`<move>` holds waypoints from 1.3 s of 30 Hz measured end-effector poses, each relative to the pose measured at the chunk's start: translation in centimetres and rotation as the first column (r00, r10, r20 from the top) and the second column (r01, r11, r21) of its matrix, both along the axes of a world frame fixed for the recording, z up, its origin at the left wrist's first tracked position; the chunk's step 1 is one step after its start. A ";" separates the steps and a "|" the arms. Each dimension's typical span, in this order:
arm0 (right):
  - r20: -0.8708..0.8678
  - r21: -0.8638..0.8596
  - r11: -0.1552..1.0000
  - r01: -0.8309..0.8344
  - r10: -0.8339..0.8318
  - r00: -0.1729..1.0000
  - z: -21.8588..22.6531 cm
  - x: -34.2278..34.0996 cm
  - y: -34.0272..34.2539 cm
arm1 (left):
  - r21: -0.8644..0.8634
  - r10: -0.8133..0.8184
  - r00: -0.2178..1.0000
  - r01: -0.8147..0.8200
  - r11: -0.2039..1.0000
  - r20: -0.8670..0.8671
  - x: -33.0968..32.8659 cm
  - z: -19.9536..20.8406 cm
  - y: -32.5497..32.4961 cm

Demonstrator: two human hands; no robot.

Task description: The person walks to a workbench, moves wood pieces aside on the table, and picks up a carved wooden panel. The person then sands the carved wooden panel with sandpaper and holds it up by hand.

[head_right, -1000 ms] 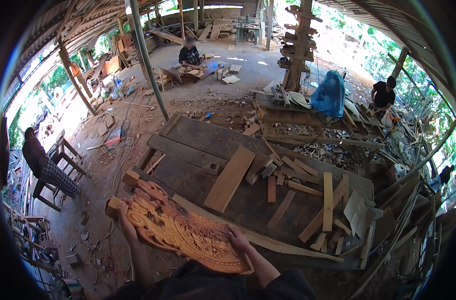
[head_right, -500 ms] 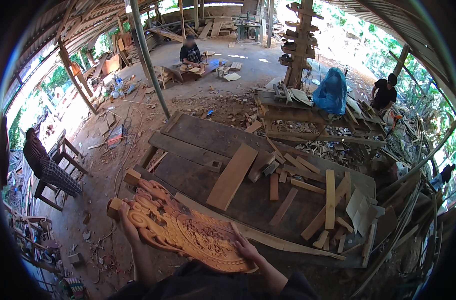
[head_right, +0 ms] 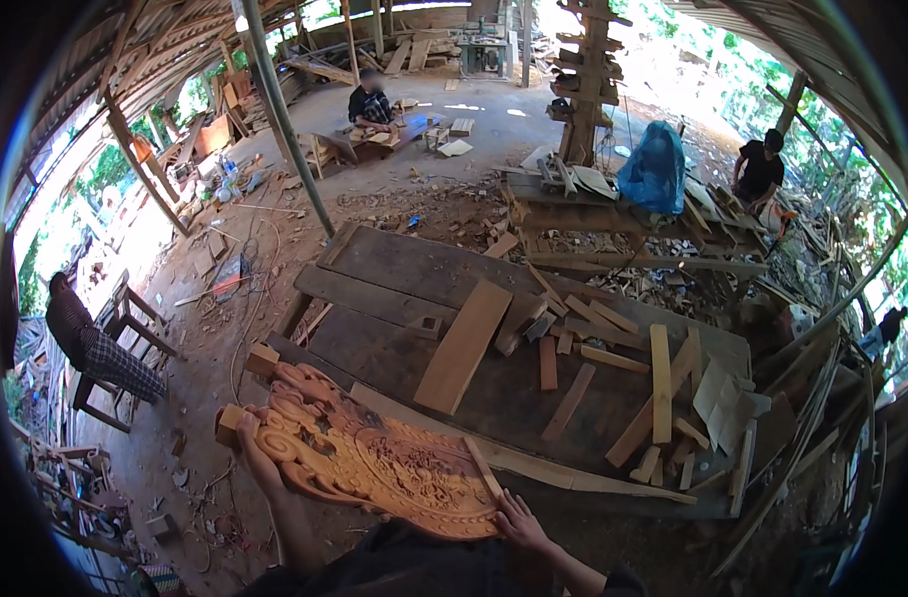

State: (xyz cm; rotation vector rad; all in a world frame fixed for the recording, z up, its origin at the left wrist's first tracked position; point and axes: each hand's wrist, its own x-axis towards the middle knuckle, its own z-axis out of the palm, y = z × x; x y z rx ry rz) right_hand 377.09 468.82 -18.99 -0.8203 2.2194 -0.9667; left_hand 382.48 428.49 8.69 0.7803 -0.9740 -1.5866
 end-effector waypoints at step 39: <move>0.115 0.049 0.722 0.690 -0.691 0.714 -1.4 1.9 -1.5 | 0.073 -0.004 1.000 0.002 0.997 0.022 0.7 -0.1 1.2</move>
